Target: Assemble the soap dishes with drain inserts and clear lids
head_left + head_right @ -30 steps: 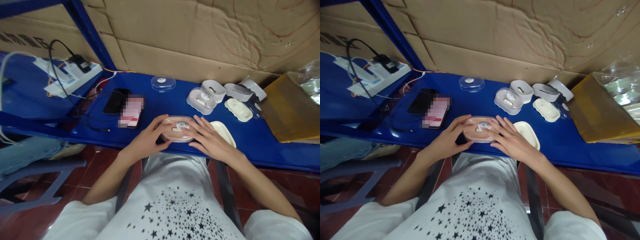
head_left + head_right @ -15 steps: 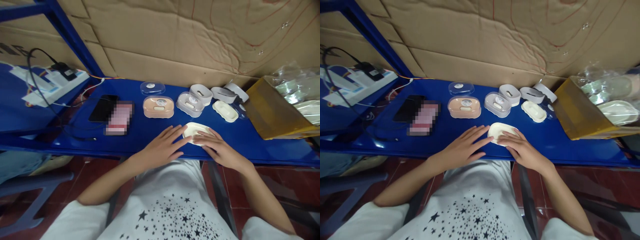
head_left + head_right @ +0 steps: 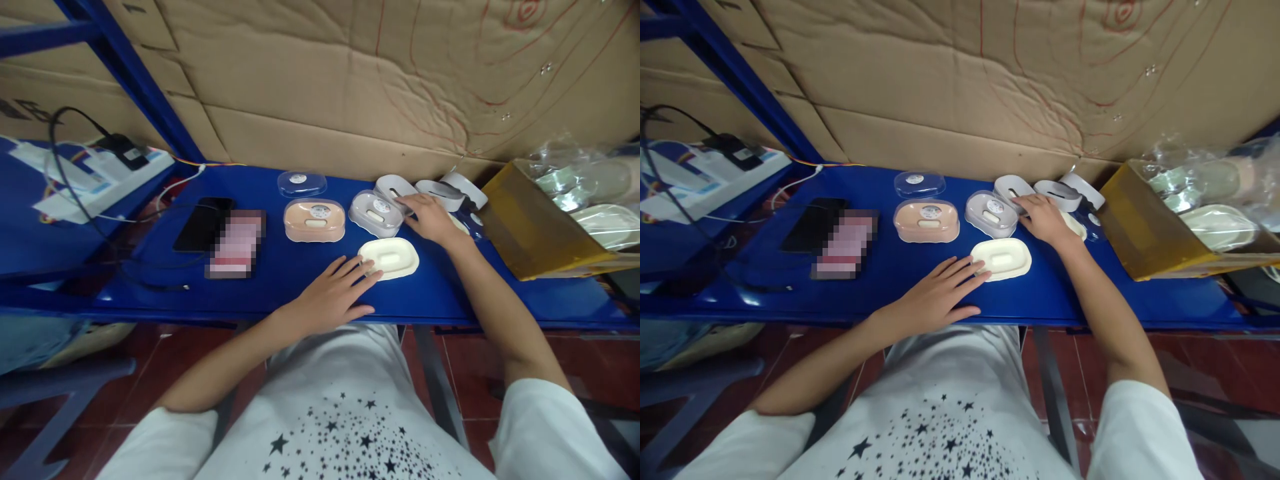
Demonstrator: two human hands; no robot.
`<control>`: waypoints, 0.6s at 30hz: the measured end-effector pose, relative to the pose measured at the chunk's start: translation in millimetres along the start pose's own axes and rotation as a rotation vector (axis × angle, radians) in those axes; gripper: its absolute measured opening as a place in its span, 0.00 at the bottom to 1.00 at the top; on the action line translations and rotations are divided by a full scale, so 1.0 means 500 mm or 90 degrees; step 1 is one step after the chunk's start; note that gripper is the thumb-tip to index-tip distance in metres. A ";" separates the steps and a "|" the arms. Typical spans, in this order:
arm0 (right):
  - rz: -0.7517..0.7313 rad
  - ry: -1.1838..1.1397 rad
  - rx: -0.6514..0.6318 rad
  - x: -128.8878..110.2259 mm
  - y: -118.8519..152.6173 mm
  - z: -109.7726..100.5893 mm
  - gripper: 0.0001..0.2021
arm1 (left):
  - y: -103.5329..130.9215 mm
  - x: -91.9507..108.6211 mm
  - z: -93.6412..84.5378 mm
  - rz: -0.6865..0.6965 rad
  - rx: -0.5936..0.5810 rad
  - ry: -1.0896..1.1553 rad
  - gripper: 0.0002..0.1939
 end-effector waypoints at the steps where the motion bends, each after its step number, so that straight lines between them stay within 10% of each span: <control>1: 0.010 -0.004 0.002 0.005 -0.006 0.001 0.23 | -0.003 -0.002 0.001 0.000 0.002 0.004 0.30; 9: -0.036 -0.133 0.245 -0.097 0.144 -0.105 0.14 | 0.087 -0.034 -0.033 -0.067 0.120 0.025 0.09; 18: -0.195 -0.304 -0.005 -0.310 0.274 -0.039 0.16 | 0.112 -0.042 -0.036 -0.104 0.157 0.103 0.36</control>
Point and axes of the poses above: each hand's wrist, its own y-axis away from the middle knuckle, its own z-axis out of the palm, x = y × z, the point moved 3 cm from there along -y, towards the middle knuckle, and after that the axes turned 5 degrees about -y, right-handed, at the moved point
